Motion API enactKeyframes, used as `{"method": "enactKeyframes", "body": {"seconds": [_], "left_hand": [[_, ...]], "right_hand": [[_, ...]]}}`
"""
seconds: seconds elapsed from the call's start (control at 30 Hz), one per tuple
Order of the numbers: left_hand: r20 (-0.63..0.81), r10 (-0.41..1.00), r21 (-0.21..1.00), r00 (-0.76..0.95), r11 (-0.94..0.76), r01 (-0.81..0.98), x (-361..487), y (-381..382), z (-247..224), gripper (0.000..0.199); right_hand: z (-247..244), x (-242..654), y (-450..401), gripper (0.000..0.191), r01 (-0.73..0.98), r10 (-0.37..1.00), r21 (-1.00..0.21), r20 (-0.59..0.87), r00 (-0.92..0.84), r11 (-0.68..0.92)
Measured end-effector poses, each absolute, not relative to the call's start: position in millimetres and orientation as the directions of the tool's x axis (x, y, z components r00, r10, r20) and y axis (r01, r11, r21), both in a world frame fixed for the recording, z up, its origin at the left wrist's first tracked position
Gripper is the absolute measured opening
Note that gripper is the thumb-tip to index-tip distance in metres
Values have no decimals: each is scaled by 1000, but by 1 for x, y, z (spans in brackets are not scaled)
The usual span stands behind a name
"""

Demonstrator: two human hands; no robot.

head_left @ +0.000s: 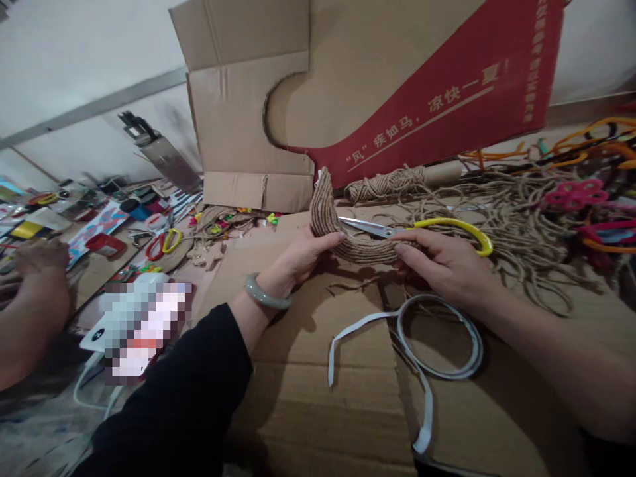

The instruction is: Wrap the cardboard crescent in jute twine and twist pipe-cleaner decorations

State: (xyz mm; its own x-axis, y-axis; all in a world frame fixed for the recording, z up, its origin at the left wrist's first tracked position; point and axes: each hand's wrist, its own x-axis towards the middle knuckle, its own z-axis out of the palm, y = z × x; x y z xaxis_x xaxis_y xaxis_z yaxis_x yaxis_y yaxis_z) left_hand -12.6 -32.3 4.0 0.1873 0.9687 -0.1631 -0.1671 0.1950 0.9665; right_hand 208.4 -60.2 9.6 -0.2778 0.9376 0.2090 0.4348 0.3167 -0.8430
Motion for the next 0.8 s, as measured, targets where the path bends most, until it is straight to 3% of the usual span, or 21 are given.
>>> {"method": "enactKeyframes", "body": {"seconds": [0.3, 0.6, 0.8], "left_hand": [[-170, 961, 946, 218, 221, -235, -16, -28, 2, 31], [-127, 968, 970, 218, 167, -177, -12, -31, 4, 28], [-130, 967, 966, 221, 174, -193, -11, -32, 3, 29]], "right_hand": [[4, 207, -57, 38, 283, 957, -945, 79, -279, 161], [3, 212, -54, 31, 422, 959, -881, 103, -265, 212], [10, 206, -54, 30, 229, 968, -973, -92, -235, -37]]}}
